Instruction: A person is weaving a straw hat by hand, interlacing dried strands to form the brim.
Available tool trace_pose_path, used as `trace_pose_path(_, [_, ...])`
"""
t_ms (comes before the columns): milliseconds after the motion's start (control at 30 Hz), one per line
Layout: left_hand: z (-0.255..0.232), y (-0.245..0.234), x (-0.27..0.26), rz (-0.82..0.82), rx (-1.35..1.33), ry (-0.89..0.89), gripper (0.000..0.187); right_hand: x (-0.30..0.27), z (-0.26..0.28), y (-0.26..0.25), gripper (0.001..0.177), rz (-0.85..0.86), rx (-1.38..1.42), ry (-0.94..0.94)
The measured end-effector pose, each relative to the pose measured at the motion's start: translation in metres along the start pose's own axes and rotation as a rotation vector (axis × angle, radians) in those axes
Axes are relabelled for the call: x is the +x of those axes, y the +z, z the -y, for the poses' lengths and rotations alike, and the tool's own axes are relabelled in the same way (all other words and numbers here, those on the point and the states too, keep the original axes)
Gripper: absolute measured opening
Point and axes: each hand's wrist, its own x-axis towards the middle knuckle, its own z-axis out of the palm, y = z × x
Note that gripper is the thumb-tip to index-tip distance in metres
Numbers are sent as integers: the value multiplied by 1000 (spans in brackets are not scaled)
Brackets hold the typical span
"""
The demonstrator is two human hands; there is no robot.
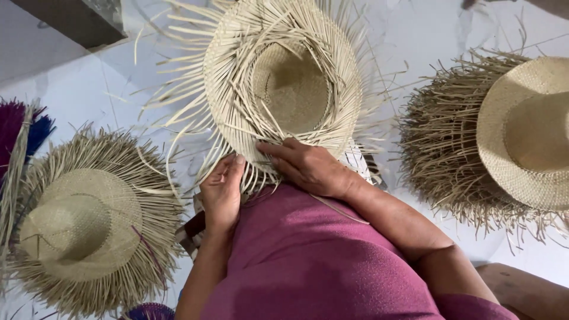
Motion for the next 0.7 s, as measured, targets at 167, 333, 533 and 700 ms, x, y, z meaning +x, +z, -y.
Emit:
trace_pose_path(167, [-15,6,1,-94,34,6,18,-1,-9,8,32,-94,70,-145])
trace_pose_path(333, [-14,11,5,-212,-8,-307,54,5,-21,21,32,-113,143,-227])
trace_pose_path(533, [17,-12,-2,-75,-547,-363,34,18,-22,33,34,-146,190,-152])
trace_pose_path(700, [-55,-12,-40,73,-411,76,30,19,-18,35,37,-160,177,-72])
